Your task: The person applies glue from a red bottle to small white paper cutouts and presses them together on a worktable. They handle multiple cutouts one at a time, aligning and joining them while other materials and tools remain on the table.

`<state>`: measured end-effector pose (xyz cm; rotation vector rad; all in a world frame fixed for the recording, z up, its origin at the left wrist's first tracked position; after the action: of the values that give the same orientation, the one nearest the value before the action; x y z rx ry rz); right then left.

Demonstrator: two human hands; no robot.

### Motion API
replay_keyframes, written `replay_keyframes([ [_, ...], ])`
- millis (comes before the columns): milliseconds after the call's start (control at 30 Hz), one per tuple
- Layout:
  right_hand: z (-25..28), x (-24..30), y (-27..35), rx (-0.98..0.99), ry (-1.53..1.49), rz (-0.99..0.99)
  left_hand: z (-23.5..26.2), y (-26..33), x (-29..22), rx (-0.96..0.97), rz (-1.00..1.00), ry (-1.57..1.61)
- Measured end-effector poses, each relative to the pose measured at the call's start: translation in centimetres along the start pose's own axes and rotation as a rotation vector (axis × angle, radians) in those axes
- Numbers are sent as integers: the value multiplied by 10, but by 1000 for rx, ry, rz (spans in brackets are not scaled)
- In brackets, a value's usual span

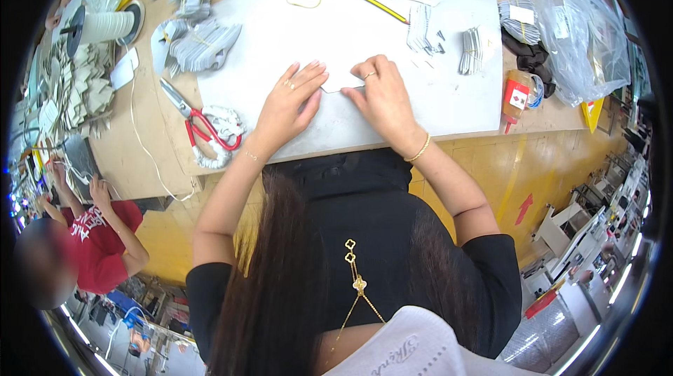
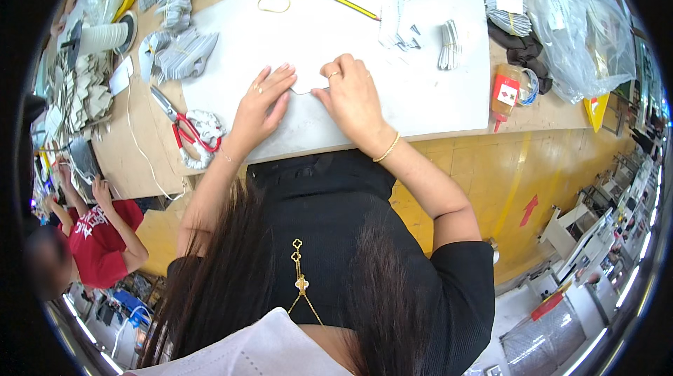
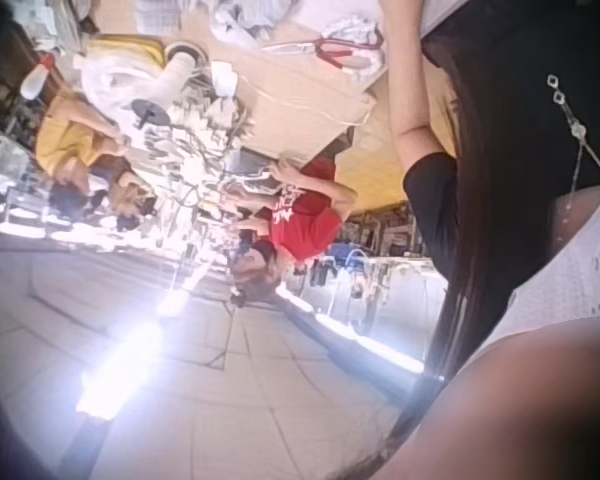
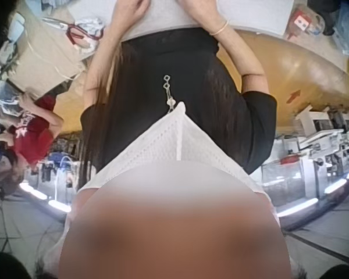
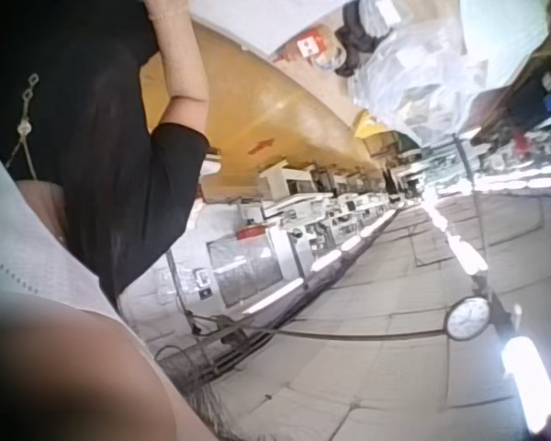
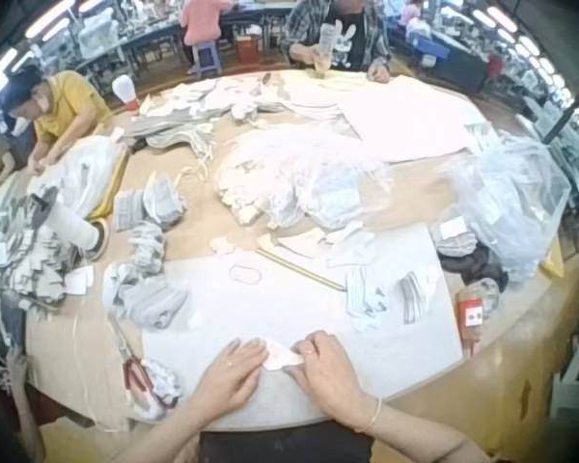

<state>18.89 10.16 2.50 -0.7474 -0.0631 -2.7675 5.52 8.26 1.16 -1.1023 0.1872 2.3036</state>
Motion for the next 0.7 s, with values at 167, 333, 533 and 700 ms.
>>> replay_keyframes([
  [167, -1, -7, -1, 59, -7, -128, 27, 1, 6, -345, 113, 183],
  [333, 2, -56, -6, 120, -572, -457, 30, 1, 9, -403, 87, 295],
  [533, 42, -122, -26, -154, -1005, -592, 28, 3, 9, -424, 99, 318],
  [700, 38, -140, -36, -262, -1243, -667, 27, 3, 11, -426, 100, 336],
])
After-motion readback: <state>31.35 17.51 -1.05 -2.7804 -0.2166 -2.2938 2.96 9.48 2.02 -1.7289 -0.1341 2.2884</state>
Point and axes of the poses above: each hand's wrist, its own y-axis away from the middle knuckle, its own z-axis out of the back of the hand, x = y × z, the point moved 10 cm from there along -y, towards the middle knuckle, and after that the axes turned 8 degrees about y, right-handed, at the moved point
